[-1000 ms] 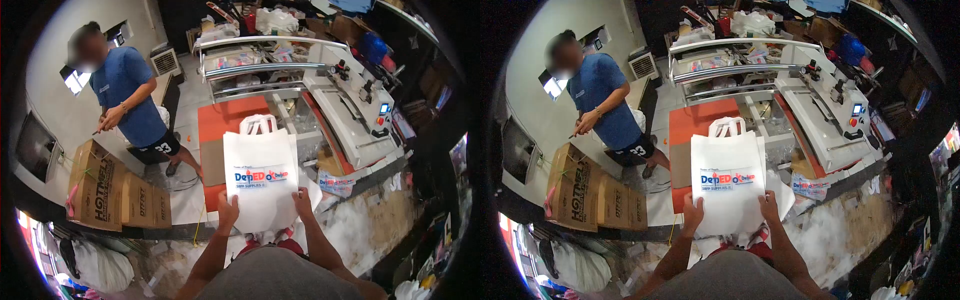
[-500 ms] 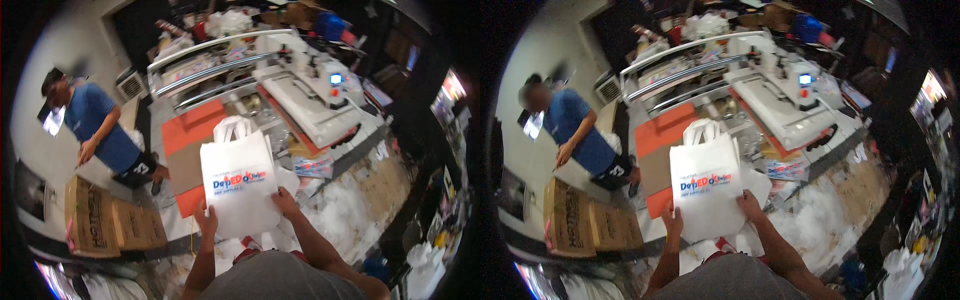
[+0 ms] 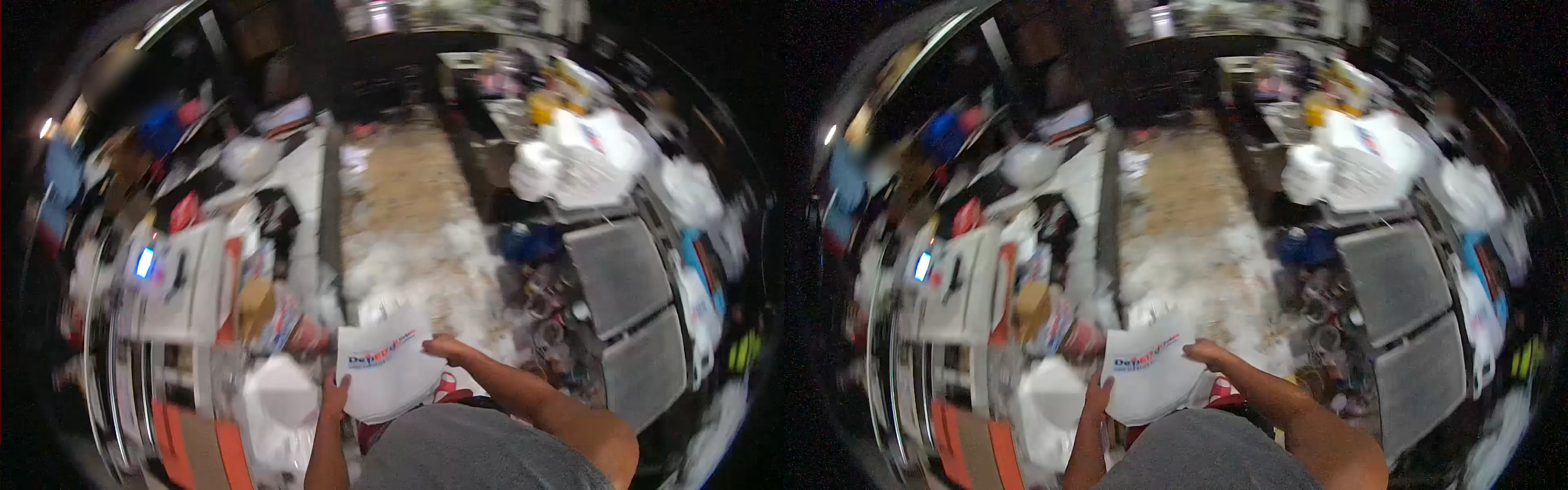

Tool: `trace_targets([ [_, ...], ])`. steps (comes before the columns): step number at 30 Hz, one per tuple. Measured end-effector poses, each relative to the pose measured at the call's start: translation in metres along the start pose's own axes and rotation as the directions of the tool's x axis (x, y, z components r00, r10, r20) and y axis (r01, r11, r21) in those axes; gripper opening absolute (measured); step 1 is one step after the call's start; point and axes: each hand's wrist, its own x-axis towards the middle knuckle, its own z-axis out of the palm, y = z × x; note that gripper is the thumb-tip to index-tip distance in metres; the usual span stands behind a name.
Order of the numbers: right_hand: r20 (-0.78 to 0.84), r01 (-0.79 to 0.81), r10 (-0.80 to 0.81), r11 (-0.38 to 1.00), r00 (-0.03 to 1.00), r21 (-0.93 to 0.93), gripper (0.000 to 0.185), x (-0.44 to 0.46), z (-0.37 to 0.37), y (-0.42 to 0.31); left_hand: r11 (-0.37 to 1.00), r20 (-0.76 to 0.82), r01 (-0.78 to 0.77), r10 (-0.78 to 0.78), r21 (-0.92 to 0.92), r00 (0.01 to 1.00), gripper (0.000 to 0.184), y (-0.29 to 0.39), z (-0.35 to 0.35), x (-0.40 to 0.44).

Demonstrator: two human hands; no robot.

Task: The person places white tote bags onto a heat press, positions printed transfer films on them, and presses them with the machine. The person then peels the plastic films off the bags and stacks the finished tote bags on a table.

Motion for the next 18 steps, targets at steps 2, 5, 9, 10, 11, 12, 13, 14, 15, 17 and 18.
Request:
trace_targets([
  [2, -0.065, 0.062, -0.048, 0.968, 0.997, 0.243, 0.054, -0.034, -0.026, 0.000, 0.842, 0.149, -0.207, 0.152, 0.499, 0.977, 0.054, -0.001, 0.044, 0.043],
  [5, -0.399, -0.087, -0.043, 0.949, 0.916, -0.304, 0.071, -0.079, -0.068, 0.005, 0.818, 0.432, -0.397, 0.206, 0.417, 0.878, 0.044, 0.000, 0.105, 0.101],
  [9, -0.478, 0.257, 0.014, 0.829, 0.878, 0.497, 0.062, -0.105, -0.106, 0.031, 0.998, 0.654, 0.018, -0.050, 0.055, 0.755, 0.033, 0.067, 0.158, 0.153],
  [10, -0.491, 0.255, 0.015, 0.841, 0.871, 0.478, 0.043, -0.114, -0.115, 0.017, 0.971, 0.671, -0.221, 0.101, 0.095, 0.734, 0.028, 0.084, 0.175, 0.165],
  [11, -0.510, 0.267, 0.017, 0.837, 0.860, 0.478, 0.043, -0.116, -0.127, 0.010, 0.969, 0.688, -0.228, 0.103, 0.093, 0.718, 0.028, 0.107, 0.194, 0.170],
  [12, -0.532, 0.322, 0.000, 0.796, 0.847, 0.512, 0.036, -0.115, -0.139, 0.003, 0.995, 0.700, -0.099, 0.048, 0.032, 0.713, 0.028, 0.133, 0.212, 0.177],
  [13, -0.554, 0.377, -0.018, 0.752, 0.832, 0.541, 0.029, -0.111, -0.152, -0.006, 0.999, 0.715, 0.034, -0.006, -0.025, 0.699, 0.027, 0.165, 0.230, 0.181],
  [14, -0.573, 0.392, -0.019, 0.748, 0.820, 0.536, 0.029, -0.108, -0.167, -0.019, 0.998, 0.718, 0.053, -0.022, -0.021, 0.695, 0.028, 0.201, 0.249, 0.183],
  [15, -0.642, 0.480, -0.065, 0.722, 0.764, 0.498, 0.027, -0.105, -0.182, -0.035, 0.999, 0.733, 0.048, -0.019, -0.018, 0.680, 0.028, 0.227, 0.269, 0.201],
  [17, -0.723, 0.574, -0.108, 0.691, 0.683, 0.439, 0.026, -0.104, -0.215, -0.074, 0.998, 0.815, 0.038, 0.017, -0.047, 0.579, 0.032, 0.279, 0.310, 0.241],
  [18, -0.773, 0.592, -0.146, 0.733, 0.618, 0.335, 0.025, -0.110, -0.235, -0.101, 1.000, 0.849, -0.017, 0.028, -0.023, 0.528, 0.032, 0.315, 0.336, 0.254],
])
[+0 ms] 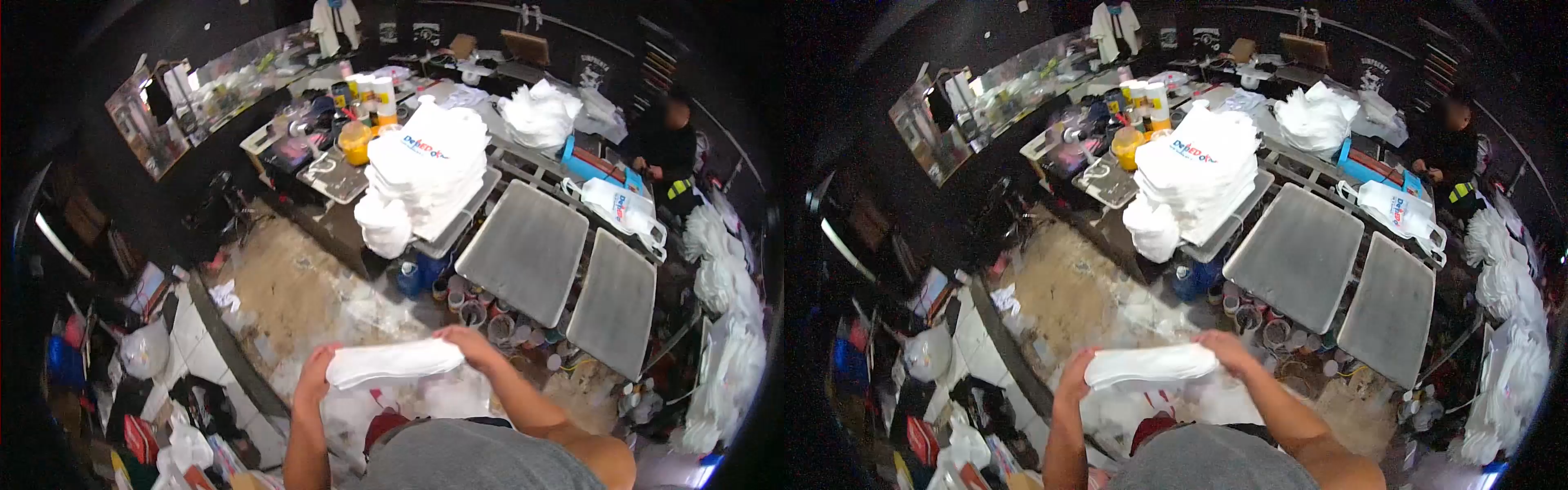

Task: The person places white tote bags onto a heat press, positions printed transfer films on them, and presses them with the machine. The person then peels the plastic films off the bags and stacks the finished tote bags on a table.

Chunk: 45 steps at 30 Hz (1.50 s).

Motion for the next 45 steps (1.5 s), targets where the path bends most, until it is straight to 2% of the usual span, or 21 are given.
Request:
trace_targets([
  [3, -0.168, 0.135, -0.179, 0.961, 0.969, -0.243, 0.028, 0.028, 0.023, -0.132, 0.954, 0.194, -0.160, 0.113, 0.253, 0.975, 0.033, 0.136, 0.029, 0.084],
  [6, -0.281, 0.401, -0.588, 0.761, 0.758, -0.510, 0.032, 0.026, 0.039, -0.284, 0.620, 0.481, -0.660, 0.464, 0.424, 0.744, 0.035, 0.295, 0.091, 0.142],
  [7, -0.234, 0.557, -0.732, 0.651, 0.639, -0.516, 0.029, 0.016, 0.047, -0.327, 0.642, 0.548, -0.744, 0.560, 0.188, 0.622, 0.038, 0.345, 0.121, 0.126],
  [9, -0.220, 0.635, -0.911, 0.403, 0.350, -0.659, 0.024, -0.018, 0.080, -0.396, 0.459, 0.609, -0.887, 0.717, -0.046, 0.339, 0.047, 0.424, 0.161, 0.111],
  [11, -0.058, 0.693, -0.991, 0.125, 0.120, -0.710, 0.024, -0.032, 0.093, -0.433, 0.402, 0.611, -0.907, 0.752, -0.126, 0.248, 0.051, 0.476, 0.183, 0.106],
  [13, -0.031, 0.731, -0.999, 0.042, 0.028, -0.682, 0.025, -0.022, 0.099, -0.458, 0.417, 0.606, -0.875, 0.771, -0.246, 0.196, 0.048, 0.504, 0.203, 0.132],
  [15, -0.052, 0.738, -0.998, 0.054, 0.025, -0.673, 0.027, 0.011, 0.082, -0.469, 0.420, 0.608, -0.880, 0.765, -0.221, 0.213, 0.046, 0.512, 0.219, 0.180],
  [17, -0.133, 0.646, -0.984, 0.180, 0.122, -0.742, 0.029, 0.062, 0.048, -0.471, 0.418, 0.604, -0.889, 0.763, -0.187, 0.231, 0.045, 0.507, 0.233, 0.235],
  [19, -0.265, 0.633, -0.928, 0.371, 0.260, -0.679, 0.029, 0.121, 0.009, -0.465, 0.509, 0.574, -0.861, 0.706, -0.006, 0.414, 0.042, 0.494, 0.250, 0.303],
  [25, -0.470, 0.395, -0.728, 0.674, 0.499, -0.625, 0.032, 0.272, -0.090, -0.385, 0.509, 0.566, -0.805, 0.583, 0.305, 0.583, 0.038, 0.401, 0.251, 0.522],
  [27, -0.514, 0.236, -0.678, 0.697, 0.525, -0.677, 0.033, 0.312, -0.102, -0.339, 0.583, 0.534, -0.638, 0.370, 0.503, 0.760, 0.039, 0.365, 0.233, 0.568],
  [29, -0.525, 0.137, -0.536, 0.774, 0.661, -0.618, 0.031, 0.346, -0.119, -0.292, 0.448, 0.621, -0.721, 0.376, 0.529, 0.688, 0.039, 0.311, 0.204, 0.637],
  [30, -0.535, 0.125, -0.526, 0.780, 0.661, -0.613, 0.031, 0.355, -0.122, -0.274, 0.455, 0.624, -0.717, 0.364, 0.528, 0.691, 0.039, 0.305, 0.203, 0.637],
  [32, -0.596, 0.063, -0.408, 0.856, 0.691, -0.513, 0.038, 0.371, -0.131, -0.257, 0.290, 0.577, -0.622, 0.233, 0.728, 0.783, 0.043, 0.314, 0.213, 0.626],
  [36, -0.749, -0.041, -0.335, 0.900, 0.572, -0.434, 0.066, 0.359, -0.122, -0.281, 0.435, 0.630, -0.601, 0.095, 0.670, 0.771, 0.049, 0.337, 0.216, 0.621],
  [39, -0.819, 0.022, -0.360, 0.920, 0.447, -0.392, 0.067, 0.393, -0.167, -0.264, 0.515, 0.621, -0.495, -0.097, 0.700, 0.778, 0.050, 0.359, 0.225, 0.642],
  [40, -0.849, -0.050, -0.294, 0.936, 0.439, -0.349, 0.068, 0.395, -0.170, -0.283, 0.518, 0.638, -0.502, -0.114, 0.692, 0.762, 0.050, 0.356, 0.231, 0.661],
  [41, -0.862, -0.062, -0.285, 0.938, 0.419, -0.341, 0.068, 0.403, -0.182, -0.289, 0.491, 0.666, -0.557, -0.066, 0.670, 0.743, 0.051, 0.347, 0.239, 0.685],
  [43, -0.871, -0.128, -0.419, 0.878, 0.257, -0.461, 0.078, 0.426, -0.209, -0.294, 0.432, 0.709, -0.650, 0.036, 0.625, 0.705, 0.054, 0.333, 0.257, 0.726],
  [44, -0.877, -0.141, -0.408, 0.881, 0.253, -0.451, 0.078, 0.438, -0.219, -0.299, 0.430, 0.678, -0.647, 0.104, 0.630, 0.728, 0.063, 0.331, 0.276, 0.733],
  [45, -0.900, -0.113, -0.403, 0.899, 0.166, -0.423, 0.084, 0.449, -0.229, -0.306, 0.498, 0.662, -0.640, 0.161, 0.585, 0.732, 0.067, 0.324, 0.292, 0.746],
])
